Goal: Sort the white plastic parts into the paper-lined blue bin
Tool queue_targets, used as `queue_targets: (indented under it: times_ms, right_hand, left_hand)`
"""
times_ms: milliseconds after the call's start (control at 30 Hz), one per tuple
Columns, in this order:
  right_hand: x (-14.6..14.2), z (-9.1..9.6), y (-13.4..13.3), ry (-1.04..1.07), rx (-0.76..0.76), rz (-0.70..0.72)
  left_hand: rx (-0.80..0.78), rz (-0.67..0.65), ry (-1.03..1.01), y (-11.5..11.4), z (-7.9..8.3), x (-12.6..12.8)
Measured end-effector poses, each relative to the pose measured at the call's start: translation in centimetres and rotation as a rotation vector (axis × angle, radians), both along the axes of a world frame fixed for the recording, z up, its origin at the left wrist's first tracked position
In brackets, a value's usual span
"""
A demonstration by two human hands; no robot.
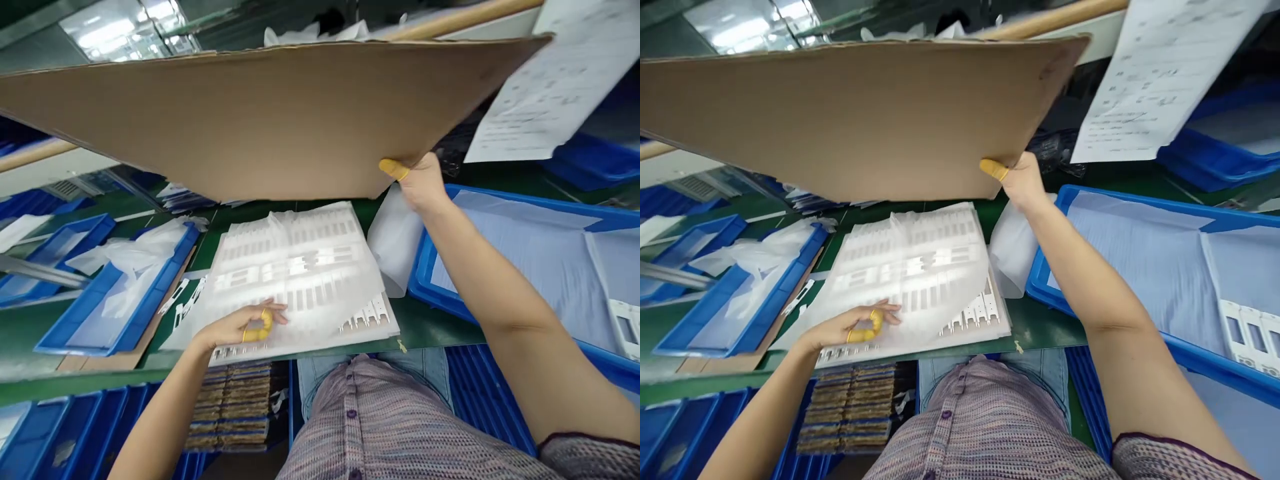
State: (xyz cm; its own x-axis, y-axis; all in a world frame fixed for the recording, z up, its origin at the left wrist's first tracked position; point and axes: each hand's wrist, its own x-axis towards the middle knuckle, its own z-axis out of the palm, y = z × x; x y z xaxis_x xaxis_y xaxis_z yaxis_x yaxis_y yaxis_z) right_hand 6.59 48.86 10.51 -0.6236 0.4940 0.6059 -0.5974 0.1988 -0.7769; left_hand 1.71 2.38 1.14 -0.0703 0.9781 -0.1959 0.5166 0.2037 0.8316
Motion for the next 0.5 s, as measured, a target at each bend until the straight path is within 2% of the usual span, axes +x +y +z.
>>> queue_targets:
  times_ms: [67, 133, 167, 233, 300, 333, 367, 400, 500]
  right_hand:
    - [0.6, 0.4, 0.1, -0.010, -0.020, 0.009]
    - [1.6, 1.0, 0.3, -0.023, -0.041, 0.016]
    - [2.3, 1.4, 0.5, -0.029, -0.059, 0.022]
    - [4.0, 2.2, 0.9, -0.032, -0.109, 0.048]
    - [6.1, 2.9, 1.5, -0.014, -0.150, 0.090]
    - [7.2, 3.2, 1.9, -0.003, -0.164, 0.108]
    - [8.5, 3.4, 2.4, 0.004, -0.178, 0.118]
    - [9.8, 3.5, 2.9, 0.003, -0.195, 0.118]
    - [14.6, 3.2, 5.1, -0.023, -0.253, 0.068]
  left_hand:
    - [0.033, 0.049, -0.014, -0.3, 0.0, 0.0]
    - [0.090, 0.217, 0.041, -1.0, -0.1, -0.4]
    - [0.139, 0.363, 0.102, -1.4, -0.1, -0.8]
    - [0.290, 0.773, 0.250, -2.0, 0.3, -1.9]
    - [0.470, 1.160, 0.312, -1.9, 1.5, -3.2]
    - [0.556, 1.288, 0.305, -1.5, 2.5, -3.7]
    - [0.630, 1.366, 0.270, -0.9, 3.6, -4.1]
    - [0.673, 1.379, 0.210, -0.1, 4.8, -4.4]
    - [0.602, 1.197, 0.023, 2.7, 8.1, -4.4]
